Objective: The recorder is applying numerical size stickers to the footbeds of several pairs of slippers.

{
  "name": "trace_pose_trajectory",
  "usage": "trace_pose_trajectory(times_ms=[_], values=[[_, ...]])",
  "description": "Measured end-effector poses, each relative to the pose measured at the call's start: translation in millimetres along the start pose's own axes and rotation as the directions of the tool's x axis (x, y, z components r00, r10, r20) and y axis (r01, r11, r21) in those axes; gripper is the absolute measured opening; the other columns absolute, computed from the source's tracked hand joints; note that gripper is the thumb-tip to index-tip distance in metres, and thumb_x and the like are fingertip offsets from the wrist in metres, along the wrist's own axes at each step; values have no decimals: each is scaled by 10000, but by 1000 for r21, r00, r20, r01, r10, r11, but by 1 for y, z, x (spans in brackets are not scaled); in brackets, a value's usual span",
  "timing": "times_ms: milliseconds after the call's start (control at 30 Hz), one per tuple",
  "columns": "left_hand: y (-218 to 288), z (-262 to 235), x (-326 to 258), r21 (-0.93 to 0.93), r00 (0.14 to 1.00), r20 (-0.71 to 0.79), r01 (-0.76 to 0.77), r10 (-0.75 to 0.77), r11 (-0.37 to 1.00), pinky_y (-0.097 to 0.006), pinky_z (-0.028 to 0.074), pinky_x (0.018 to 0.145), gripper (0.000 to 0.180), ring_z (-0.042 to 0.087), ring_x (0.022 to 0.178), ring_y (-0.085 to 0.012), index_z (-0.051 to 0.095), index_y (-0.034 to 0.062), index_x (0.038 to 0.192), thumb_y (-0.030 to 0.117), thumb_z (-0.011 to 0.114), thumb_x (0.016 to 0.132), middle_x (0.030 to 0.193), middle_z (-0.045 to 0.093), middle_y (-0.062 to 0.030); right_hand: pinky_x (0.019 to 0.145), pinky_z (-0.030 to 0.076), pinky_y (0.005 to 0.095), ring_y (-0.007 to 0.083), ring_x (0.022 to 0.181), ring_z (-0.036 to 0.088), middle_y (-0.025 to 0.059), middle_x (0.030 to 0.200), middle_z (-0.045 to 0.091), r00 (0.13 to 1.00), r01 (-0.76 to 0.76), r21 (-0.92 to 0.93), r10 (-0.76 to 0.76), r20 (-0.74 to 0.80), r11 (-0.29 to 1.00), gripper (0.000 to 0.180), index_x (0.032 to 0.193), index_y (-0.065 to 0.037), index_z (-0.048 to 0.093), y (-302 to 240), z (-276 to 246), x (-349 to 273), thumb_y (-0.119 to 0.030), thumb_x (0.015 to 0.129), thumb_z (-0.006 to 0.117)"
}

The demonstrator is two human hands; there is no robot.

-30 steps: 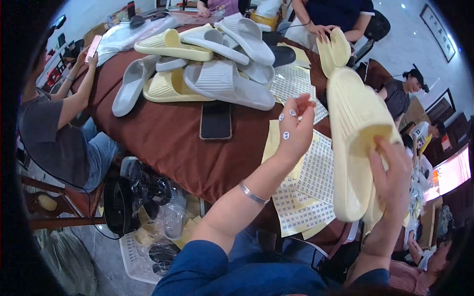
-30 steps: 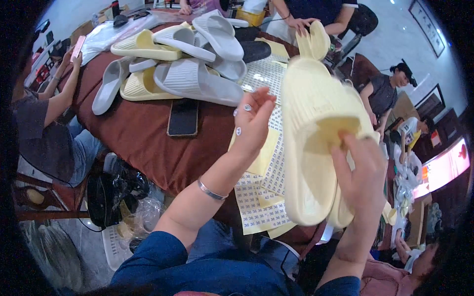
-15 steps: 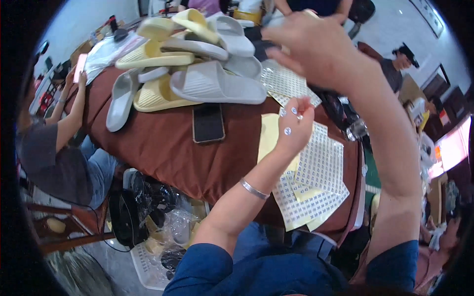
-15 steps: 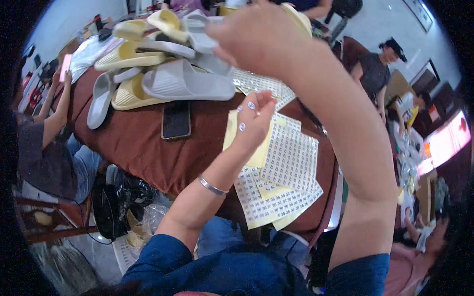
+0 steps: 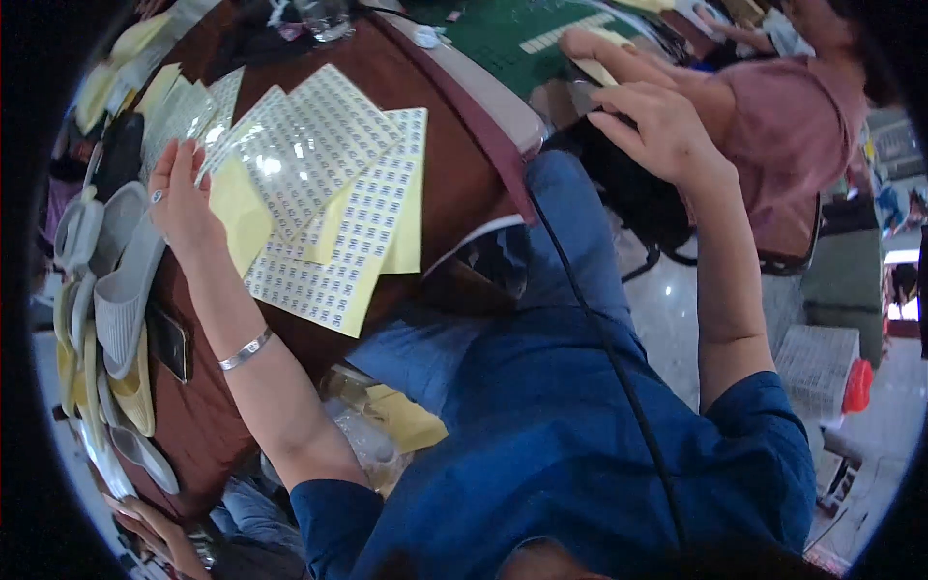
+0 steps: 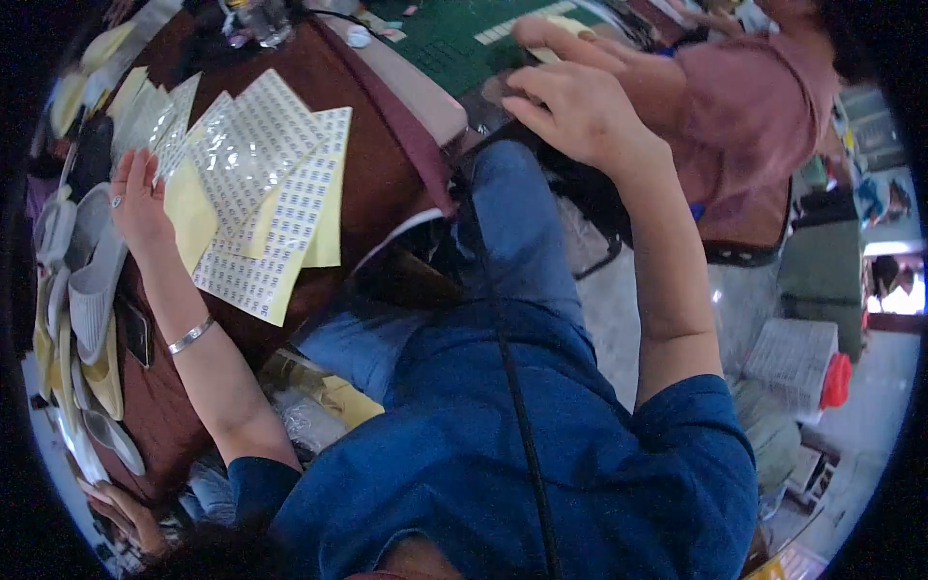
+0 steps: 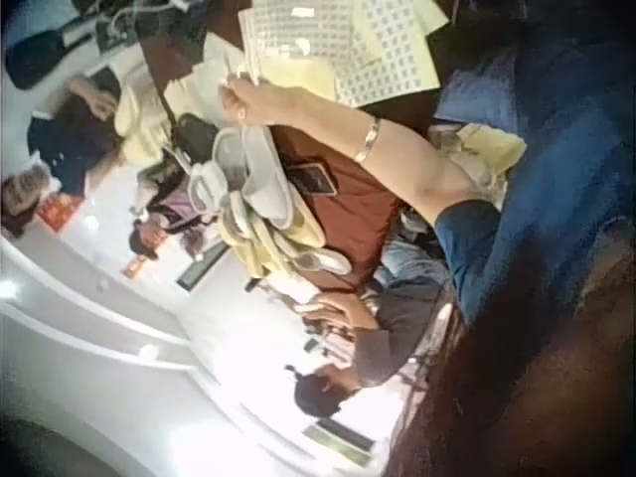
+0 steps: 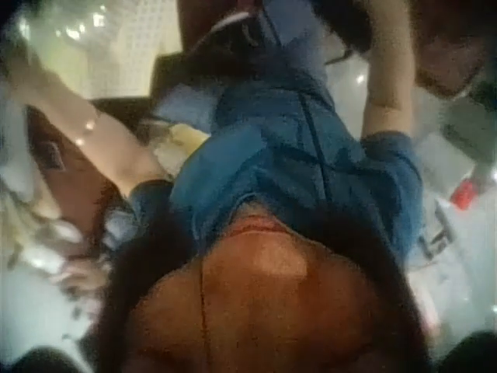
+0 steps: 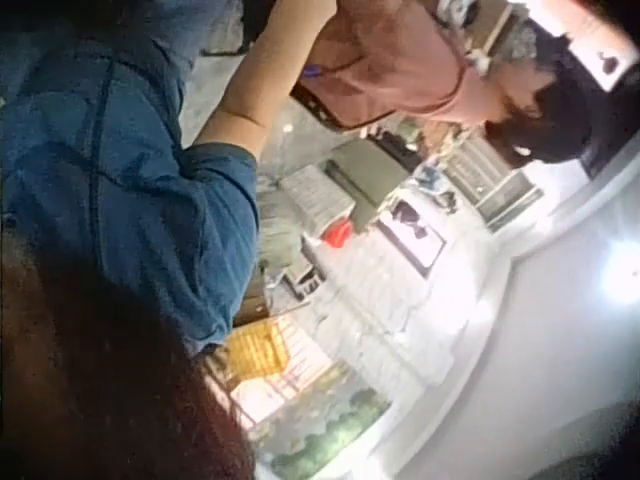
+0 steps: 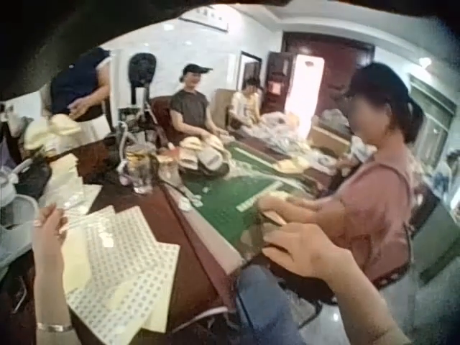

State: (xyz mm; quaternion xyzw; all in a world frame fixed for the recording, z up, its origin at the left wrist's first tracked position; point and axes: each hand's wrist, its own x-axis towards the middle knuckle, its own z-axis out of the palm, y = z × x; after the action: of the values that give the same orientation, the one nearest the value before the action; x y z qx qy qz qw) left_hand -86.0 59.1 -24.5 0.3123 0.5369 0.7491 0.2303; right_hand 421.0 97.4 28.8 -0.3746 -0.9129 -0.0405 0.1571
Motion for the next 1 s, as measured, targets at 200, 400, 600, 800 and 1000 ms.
trace_pose_trajectory(times_ms=[200, 400, 600, 800, 1000], values=[[2, -17, 6, 98, 999, 3, 46, -47, 994, -288, 439, 839, 284, 635, 965, -116, 592, 102, 1188, 135, 681, 919, 1098, 694, -18, 815, 529, 421, 354, 932, 656, 157, 1005, 693, 963, -232, 46, 223, 151, 972, 301, 1053, -46, 677, -1, 29, -94, -304, 912, 616], [6, -24, 11, 192, 1000, -16, -13, 16, 981, -321, 448, 873, 272, 637, 994, -143, 571, 53, 1195, 130, 641, 944, 1149, 678, -56, 790, 522, 449, 354, 940, 640, 156, 952, 670, 947, -96, 190, 31, 321, 977, 293, 1078, -69, 656, -36, 54, -88, -304, 912, 598], [-1, -29, 26, 255, 1000, -21, -13, 19, 967, -325, 451, 881, 308, 637, 1031, -150, 570, 53, 1222, 147, 648, 940, 1170, 675, -61, 780, 520, 466, 372, 928, 641, 160, 954, 672, 939, -185, 152, 129, 319, 971, 281, 1029, -64, 654, -18, 56, -97, -311, 913, 590], [-26, -129, 79, 255, 982, 165, -133, 93, 958, -340, 473, 940, 440, 594, 1108, -205, 548, 38, 1345, 185, 643, 942, 1253, 622, -87, 718, 562, 499, 368, 826, 699, 185, 912, 712, 727, -313, 0, 240, 643, 950, 288, 871, -83, 743, -6, 59, -99, -258, 844, 515], [-83, -119, 64, 749, 797, 496, -593, 344, 296, -449, 506, 884, 335, 562, 1204, -241, 660, 230, 1200, 274, 502, 908, 1340, 590, -28, 705, 549, 485, 377, 799, 688, 179, 821, 705, 806, -293, 280, 79, 586, 914, 256, 803, -49, 721, -15, 202, -152, -286, 808, 625]])
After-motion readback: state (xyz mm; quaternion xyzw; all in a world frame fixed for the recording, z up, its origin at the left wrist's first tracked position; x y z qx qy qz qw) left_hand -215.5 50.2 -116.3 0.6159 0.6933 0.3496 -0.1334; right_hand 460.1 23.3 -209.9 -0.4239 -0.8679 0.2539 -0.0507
